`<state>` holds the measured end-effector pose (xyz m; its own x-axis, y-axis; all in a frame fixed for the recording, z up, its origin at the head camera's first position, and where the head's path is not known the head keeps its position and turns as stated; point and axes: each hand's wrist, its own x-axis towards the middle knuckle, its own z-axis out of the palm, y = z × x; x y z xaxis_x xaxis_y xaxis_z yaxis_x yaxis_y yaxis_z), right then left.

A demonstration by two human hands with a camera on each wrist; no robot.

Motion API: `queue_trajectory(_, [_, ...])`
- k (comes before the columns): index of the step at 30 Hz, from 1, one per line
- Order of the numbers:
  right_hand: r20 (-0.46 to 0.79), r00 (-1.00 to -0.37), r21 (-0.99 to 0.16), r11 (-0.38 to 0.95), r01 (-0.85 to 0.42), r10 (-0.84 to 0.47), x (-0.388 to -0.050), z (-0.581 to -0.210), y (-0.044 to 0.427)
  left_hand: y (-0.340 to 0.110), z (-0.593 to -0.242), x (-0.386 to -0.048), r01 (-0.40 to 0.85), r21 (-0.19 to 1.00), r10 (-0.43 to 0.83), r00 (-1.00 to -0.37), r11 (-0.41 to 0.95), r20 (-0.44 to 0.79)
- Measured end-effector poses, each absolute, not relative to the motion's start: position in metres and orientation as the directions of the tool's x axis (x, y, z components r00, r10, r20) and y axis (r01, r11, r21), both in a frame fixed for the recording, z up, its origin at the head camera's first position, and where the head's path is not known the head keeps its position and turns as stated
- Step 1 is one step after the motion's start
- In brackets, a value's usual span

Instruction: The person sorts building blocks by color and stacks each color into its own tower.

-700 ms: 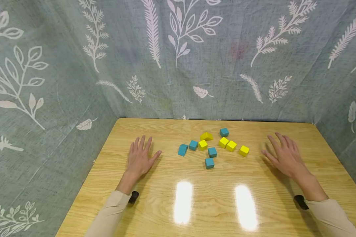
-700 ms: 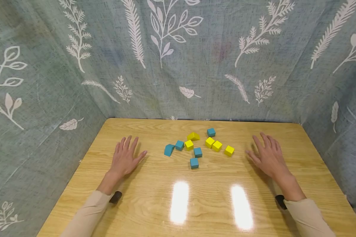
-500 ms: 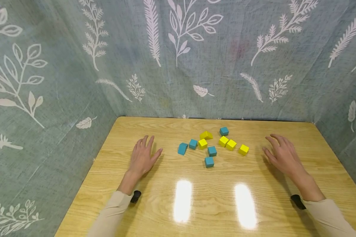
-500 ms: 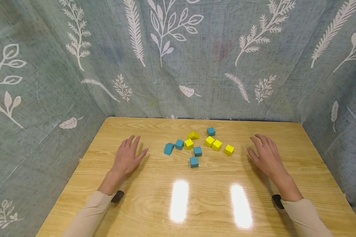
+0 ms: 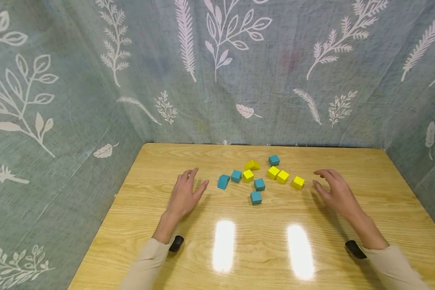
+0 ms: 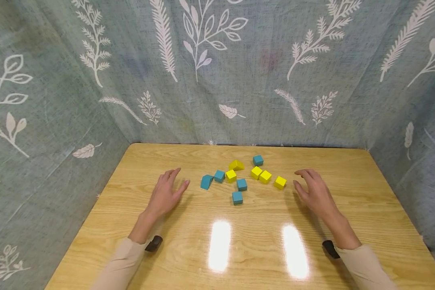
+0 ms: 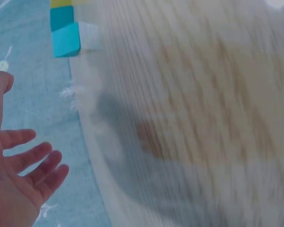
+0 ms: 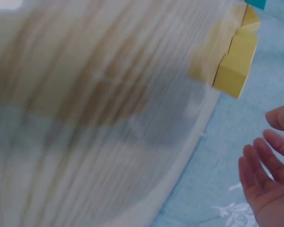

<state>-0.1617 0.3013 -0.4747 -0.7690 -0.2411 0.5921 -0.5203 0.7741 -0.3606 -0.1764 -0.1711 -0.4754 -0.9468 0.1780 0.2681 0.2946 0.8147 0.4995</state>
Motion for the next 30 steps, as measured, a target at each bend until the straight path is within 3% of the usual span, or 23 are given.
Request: queue_trajectory(30, [0.432, -0.869, -0.695, 0.525, -0.491, -0.242, -0.158, -0.484, 0.223, -0.095, -0.483, -0.163, 0.418, 0.659, 0.320, -0.907, 0.625, 0.272])
